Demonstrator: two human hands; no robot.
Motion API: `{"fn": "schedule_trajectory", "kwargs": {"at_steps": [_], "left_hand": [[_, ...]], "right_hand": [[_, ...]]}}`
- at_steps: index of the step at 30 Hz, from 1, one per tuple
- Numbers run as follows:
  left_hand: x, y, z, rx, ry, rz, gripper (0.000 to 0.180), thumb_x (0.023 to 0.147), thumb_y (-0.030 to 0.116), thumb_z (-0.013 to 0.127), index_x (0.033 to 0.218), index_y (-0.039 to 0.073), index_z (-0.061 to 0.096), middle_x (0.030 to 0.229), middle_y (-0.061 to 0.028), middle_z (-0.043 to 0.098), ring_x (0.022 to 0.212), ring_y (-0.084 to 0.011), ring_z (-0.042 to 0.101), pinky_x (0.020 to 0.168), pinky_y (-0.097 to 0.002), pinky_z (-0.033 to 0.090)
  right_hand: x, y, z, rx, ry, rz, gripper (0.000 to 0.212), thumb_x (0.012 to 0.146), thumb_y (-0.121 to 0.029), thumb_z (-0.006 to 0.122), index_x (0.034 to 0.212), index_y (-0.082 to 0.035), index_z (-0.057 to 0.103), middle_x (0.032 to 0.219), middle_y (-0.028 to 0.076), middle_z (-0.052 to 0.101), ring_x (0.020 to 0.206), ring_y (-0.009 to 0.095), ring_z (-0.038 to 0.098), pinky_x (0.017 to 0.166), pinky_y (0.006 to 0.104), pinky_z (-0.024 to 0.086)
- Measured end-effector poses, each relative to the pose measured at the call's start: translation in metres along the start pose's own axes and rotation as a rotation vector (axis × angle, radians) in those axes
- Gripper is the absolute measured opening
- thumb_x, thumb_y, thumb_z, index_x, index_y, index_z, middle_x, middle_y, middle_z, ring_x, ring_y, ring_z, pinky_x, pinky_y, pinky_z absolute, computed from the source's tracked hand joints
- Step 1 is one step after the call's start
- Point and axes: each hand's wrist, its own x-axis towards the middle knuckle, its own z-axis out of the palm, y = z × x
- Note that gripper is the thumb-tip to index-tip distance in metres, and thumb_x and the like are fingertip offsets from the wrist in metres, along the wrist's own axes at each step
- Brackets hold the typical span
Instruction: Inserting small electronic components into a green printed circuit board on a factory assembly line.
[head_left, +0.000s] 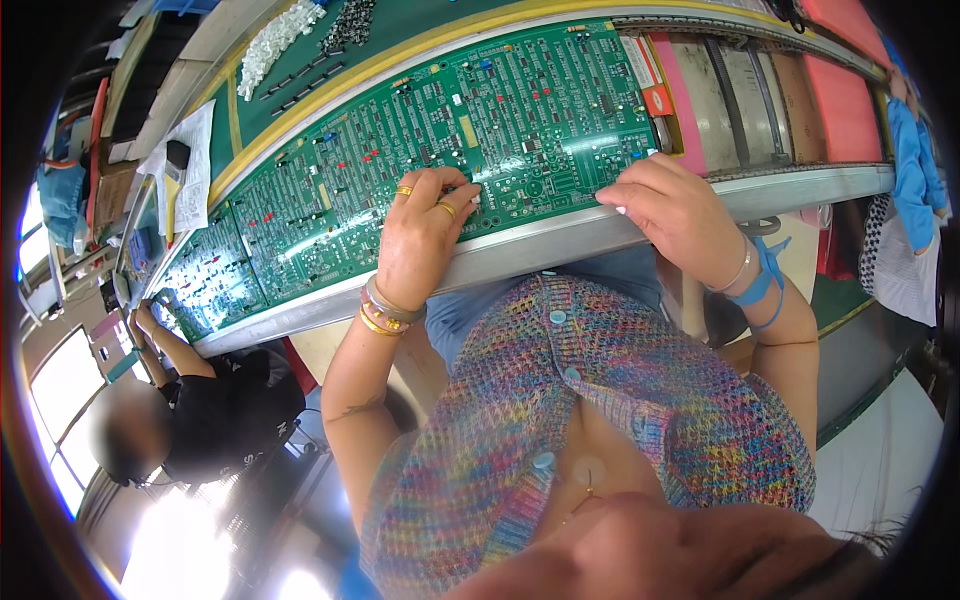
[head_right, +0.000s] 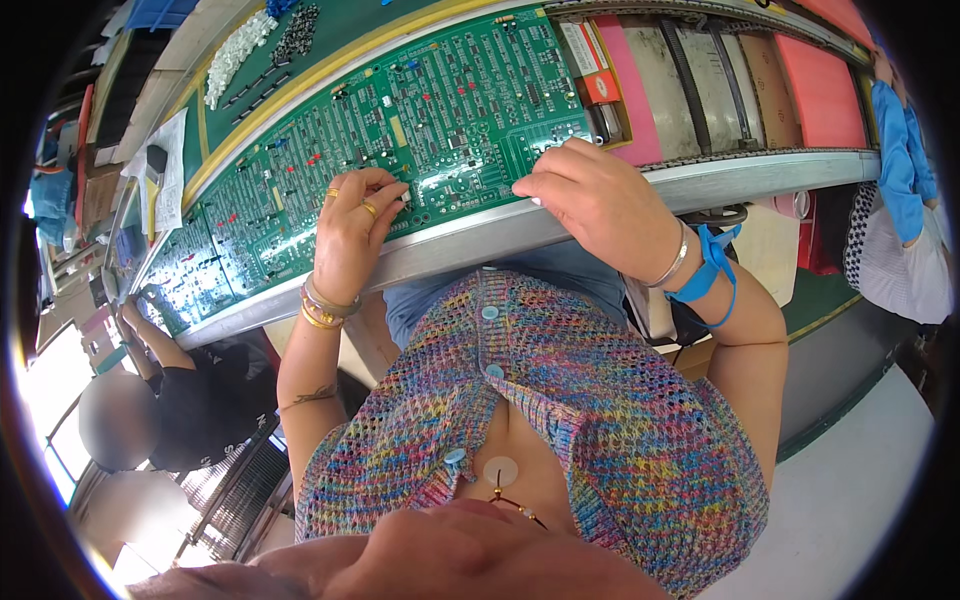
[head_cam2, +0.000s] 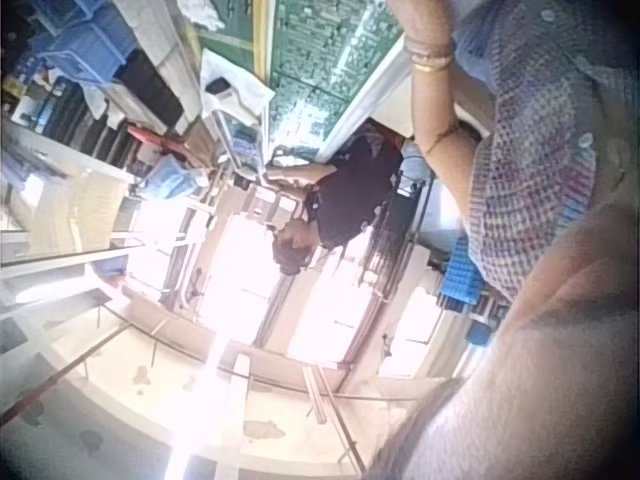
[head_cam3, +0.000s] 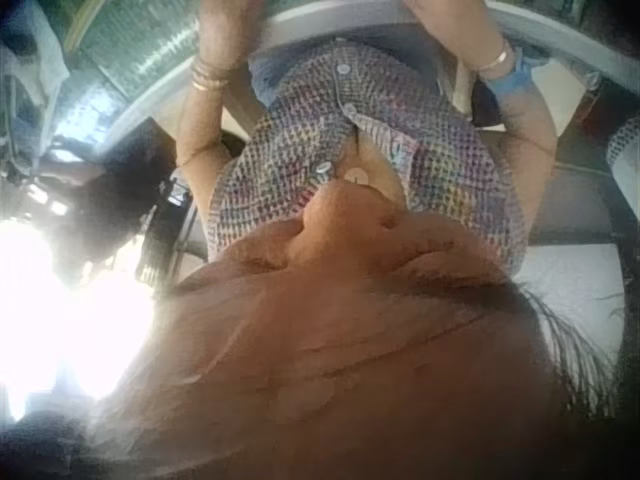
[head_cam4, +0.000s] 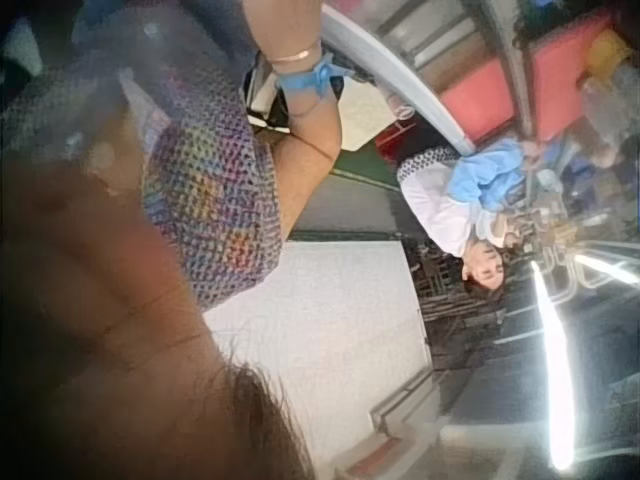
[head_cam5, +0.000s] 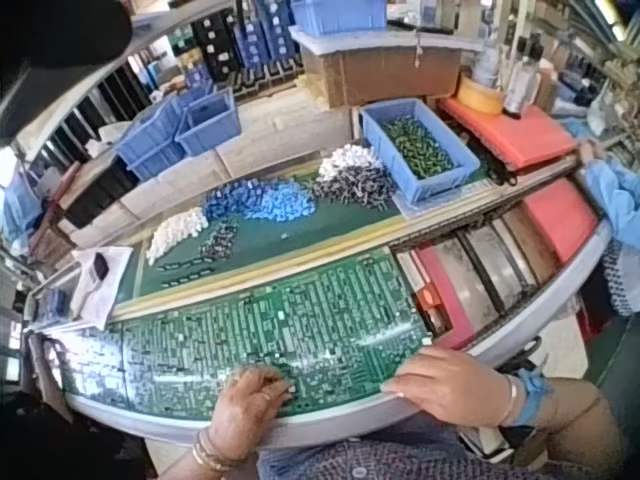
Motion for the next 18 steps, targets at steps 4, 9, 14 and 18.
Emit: {"fn": "schedule_trajectory", "kwargs": {"at_steps": [4,9,14,18], "left_hand": [[-0.024,-0.048,-0.03,0.161,0.118,-0.126,0.042,0.075,0.003,0.07,0.116,0.007,0.062,0.119,-0.0106,0.06,0.111,-0.0284,0.055,0.094,-0.0387,0.044],[-0.195,-0.232,-0.12,1.028,0.092,-0.858,0.039,0.092,0.023,0.054,0.124,0.002,0.054,0.131,-0.0188,0.049,0.129,-0.0399,0.037,0.109,-0.044,0.026],[-0.258,-0.256,-0.129,1.008,-0.368,-0.714,0.04,0.101,0.023,0.028,0.137,0.006,0.038,0.134,-0.0217,0.047,0.134,-0.0379,0.03,0.111,-0.0524,0.018],[-0.237,-0.243,-0.113,0.736,-0.137,-0.854,0.064,0.1,0.043,0.026,0.128,-0.011,0.046,0.143,-0.0234,0.035,0.136,-0.0403,0.023,0.114,-0.0448,0.01]], "right_hand": [[-0.004,0.005,-0.005,-0.036,-0.007,0.038,0.022,0.074,0.002,0.063,0.095,-0.003,0.064,0.086,0.009,0.058,0.081,0.028,0.055,0.069,0.036,0.047],[0.012,0.017,-0.023,-0.053,0.044,0.144,0.015,0.08,-0.002,0.06,0.095,-0.005,0.064,0.083,0.009,0.06,0.079,0.028,0.057,0.07,0.0359,0.047],[0.087,0.063,-0.013,-0.109,0.125,0.018,0.014,0.087,-0.016,0.058,0.095,-0.007,0.065,0.086,0.009,0.063,0.082,0.028,0.061,0.071,0.0358,0.048],[0.168,0.092,0.009,-0.234,0.233,-0.157,0.012,0.083,-0.017,0.06,0.089,-0.007,0.064,0.082,0.009,0.06,0.081,0.027,0.059,0.071,0.0361,0.048]]}}
